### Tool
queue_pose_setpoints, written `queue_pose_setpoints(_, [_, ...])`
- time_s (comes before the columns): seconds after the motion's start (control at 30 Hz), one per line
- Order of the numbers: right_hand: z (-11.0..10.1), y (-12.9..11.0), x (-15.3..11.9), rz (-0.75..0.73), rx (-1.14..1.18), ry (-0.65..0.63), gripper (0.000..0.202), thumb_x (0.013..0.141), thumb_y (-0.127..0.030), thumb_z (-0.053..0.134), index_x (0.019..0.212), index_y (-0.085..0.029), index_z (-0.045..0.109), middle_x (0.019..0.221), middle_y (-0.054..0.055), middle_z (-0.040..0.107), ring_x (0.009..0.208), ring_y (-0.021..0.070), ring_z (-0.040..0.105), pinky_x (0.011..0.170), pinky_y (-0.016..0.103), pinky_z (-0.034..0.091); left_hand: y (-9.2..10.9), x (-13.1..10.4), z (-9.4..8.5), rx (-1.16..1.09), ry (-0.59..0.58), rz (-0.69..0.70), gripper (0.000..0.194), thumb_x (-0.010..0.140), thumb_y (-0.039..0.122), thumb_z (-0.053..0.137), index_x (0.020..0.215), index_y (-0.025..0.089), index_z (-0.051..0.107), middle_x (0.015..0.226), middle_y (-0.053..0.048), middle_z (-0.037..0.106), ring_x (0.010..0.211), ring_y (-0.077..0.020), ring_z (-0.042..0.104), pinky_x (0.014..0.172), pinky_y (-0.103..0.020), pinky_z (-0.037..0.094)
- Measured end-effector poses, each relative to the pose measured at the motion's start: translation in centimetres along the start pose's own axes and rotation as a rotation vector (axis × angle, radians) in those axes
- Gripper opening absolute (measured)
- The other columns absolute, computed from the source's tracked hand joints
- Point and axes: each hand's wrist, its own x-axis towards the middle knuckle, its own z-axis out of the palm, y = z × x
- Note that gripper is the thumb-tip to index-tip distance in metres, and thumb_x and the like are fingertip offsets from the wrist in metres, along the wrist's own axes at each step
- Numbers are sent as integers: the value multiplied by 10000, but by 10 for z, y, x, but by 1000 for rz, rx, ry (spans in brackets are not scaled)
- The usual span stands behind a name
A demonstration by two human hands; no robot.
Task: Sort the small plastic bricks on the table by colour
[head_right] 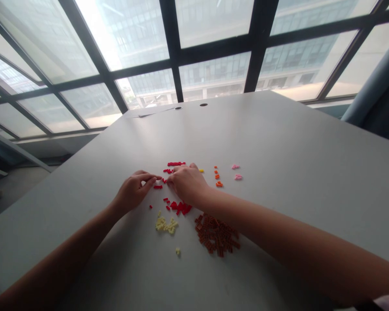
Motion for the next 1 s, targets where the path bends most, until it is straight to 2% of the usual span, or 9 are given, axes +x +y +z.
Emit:
queue_pose_setpoints(0.27, [-7,4,0,43,43,30,225,898,-216,543,971,-284,745,972,45,713,902,175,625,799,316,310,-2,0,-1,-27,3,9,300,855,319,485,952,216,750,862,-55,679,758,-177,609,784,-301,487])
queue_pose_setpoints(0.37, [-16,16,-14,43,88,65,210,887,-196,558,965,-258,744,969,36,726,886,167,635,809,311,338,-5,-2,-4,-16,2,-8,305,862,337,480,942,213,747,890,-58,686,759,-177,604,771,-298,482])
queue_pose_setpoints(0.47, [-22,26,-34,-39,107,23,180,867,-191,584,925,-234,749,899,35,731,748,141,633,777,297,370,-6,-6,-6,-10,14,-12,320,870,370,472,896,210,748,875,-56,684,744,-175,598,749,-297,479])
queue_pose_setpoints(0.53, [-22,29,-46,-81,83,-1,181,860,-171,587,916,-232,748,875,36,726,748,144,629,768,297,368,-6,-9,-6,-14,26,-4,328,871,385,469,866,212,748,849,-51,681,717,-168,593,730,-292,477])
queue_pose_setpoints(0.77, [-21,12,-61,-171,-16,-35,149,846,-148,599,806,-208,729,820,40,709,776,154,597,747,300,310,5,-15,0,-52,56,38,316,885,376,467,847,192,721,832,-47,680,676,-149,576,654,-265,466])
queue_pose_setpoints(0.9, [-23,6,-61,-211,-18,-29,154,852,-154,602,758,-204,713,800,27,704,752,144,579,724,289,293,7,-19,3,-70,129,66,310,905,351,447,843,188,703,851,-55,686,745,-164,601,703,-279,477])
queue_pose_setpoints(1.0, [-22,4,-58,-232,-11,1,165,870,-158,581,802,-210,721,826,32,708,769,147,582,718,291,289,6,-21,4,-60,158,93,298,912,322,440,832,187,694,855,-55,683,780,-172,615,740,-289,474])
